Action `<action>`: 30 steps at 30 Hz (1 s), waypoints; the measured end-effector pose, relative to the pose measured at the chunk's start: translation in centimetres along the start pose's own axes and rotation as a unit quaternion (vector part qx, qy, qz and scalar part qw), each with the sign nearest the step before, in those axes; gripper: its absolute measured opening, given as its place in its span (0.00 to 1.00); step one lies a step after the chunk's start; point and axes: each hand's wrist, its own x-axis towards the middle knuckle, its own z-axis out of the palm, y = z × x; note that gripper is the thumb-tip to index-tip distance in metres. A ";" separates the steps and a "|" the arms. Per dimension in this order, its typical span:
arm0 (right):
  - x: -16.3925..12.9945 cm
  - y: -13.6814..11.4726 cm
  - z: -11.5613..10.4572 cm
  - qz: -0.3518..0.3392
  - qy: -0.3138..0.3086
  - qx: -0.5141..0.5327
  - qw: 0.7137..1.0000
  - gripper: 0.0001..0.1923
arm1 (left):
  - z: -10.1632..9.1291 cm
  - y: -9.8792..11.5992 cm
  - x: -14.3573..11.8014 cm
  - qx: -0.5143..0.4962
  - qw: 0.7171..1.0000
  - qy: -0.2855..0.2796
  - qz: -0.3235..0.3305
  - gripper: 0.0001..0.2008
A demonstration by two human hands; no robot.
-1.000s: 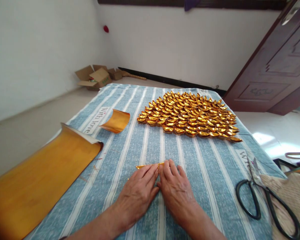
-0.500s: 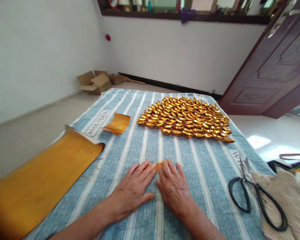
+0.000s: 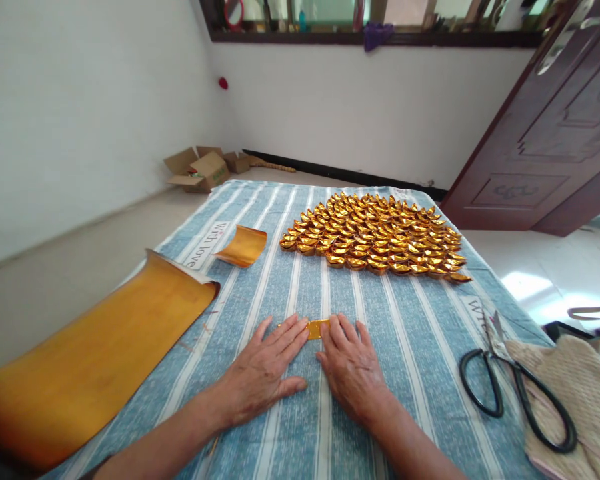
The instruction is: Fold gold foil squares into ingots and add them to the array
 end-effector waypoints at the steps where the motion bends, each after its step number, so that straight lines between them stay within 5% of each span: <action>1: 0.0 0.0 0.0 -0.002 0.000 0.000 1.000 0.19 | 0.0 0.0 0.0 0.003 1.000 -0.003 0.000 0.31; 20: 0.2 -0.1 -0.3 -0.005 0.002 0.003 1.000 0.19 | -2.0 -0.7 -0.4 0.006 0.999 -0.042 -0.020 0.28; 30: 0.2 -0.1 -0.2 -0.002 -0.005 0.015 1.000 0.19 | -1.7 -0.7 -1.4 0.011 1.000 0.007 0.019 0.22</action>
